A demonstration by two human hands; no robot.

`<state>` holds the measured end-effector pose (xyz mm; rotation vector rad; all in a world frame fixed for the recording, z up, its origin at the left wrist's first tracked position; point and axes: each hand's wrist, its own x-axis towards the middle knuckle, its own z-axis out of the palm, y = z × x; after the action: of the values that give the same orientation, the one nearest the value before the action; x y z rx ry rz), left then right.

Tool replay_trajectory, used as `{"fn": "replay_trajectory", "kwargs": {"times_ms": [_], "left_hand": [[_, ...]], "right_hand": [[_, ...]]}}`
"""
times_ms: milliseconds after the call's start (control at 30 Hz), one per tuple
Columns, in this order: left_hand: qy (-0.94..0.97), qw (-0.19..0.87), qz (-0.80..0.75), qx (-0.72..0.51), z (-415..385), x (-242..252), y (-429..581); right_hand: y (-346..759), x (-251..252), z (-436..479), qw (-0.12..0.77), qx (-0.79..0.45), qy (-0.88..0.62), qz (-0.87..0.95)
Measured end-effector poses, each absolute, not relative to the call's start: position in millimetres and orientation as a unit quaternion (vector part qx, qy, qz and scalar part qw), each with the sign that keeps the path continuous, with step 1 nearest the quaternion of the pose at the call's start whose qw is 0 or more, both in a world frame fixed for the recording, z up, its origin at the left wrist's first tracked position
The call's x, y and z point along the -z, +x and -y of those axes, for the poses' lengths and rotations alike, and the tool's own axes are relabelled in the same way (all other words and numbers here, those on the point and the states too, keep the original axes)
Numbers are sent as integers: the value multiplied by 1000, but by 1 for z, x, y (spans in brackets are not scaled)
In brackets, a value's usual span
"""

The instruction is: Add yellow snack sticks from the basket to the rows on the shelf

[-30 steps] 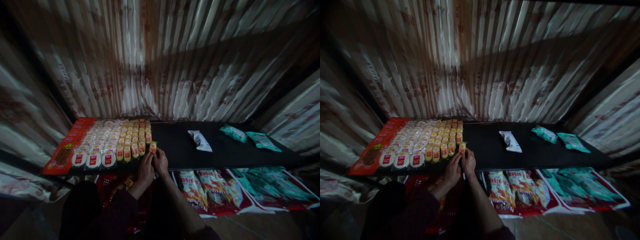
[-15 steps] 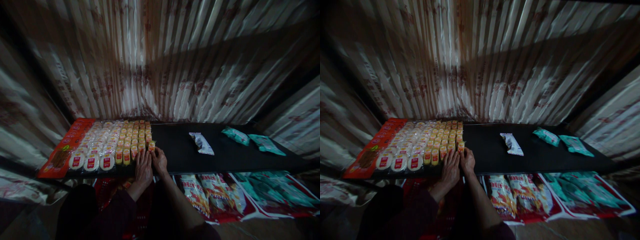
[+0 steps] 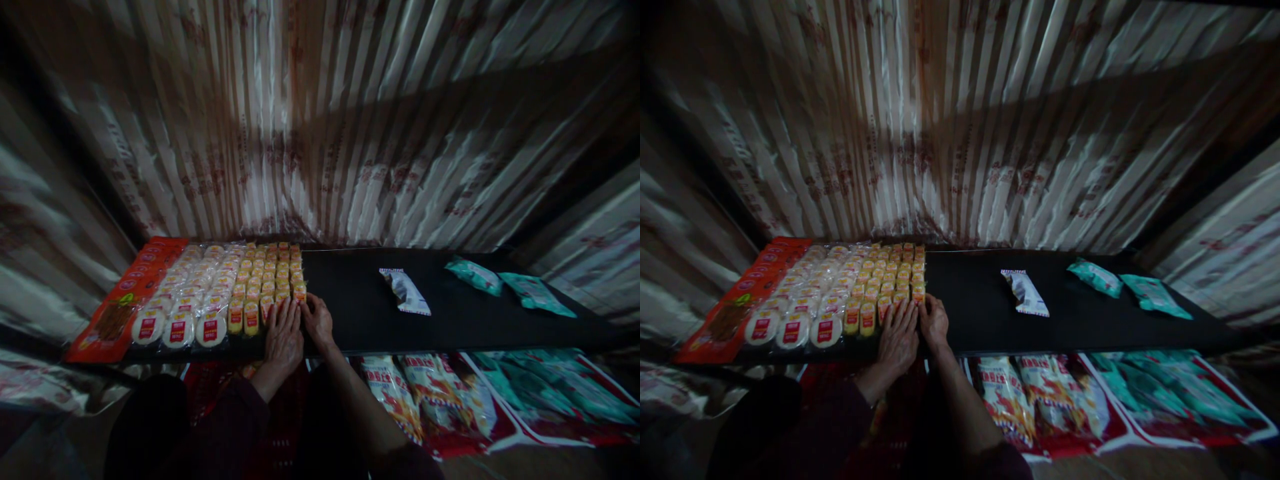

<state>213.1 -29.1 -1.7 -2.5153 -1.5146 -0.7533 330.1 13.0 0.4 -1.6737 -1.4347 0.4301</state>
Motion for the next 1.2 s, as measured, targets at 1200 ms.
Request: {"fn": "replay_trajectory", "kwargs": {"times_ms": [1200], "left_hand": [[-833,22,491,255,29,-7,214]], "right_hand": [[316,-6,-37,470,-313,-634,527]]}}
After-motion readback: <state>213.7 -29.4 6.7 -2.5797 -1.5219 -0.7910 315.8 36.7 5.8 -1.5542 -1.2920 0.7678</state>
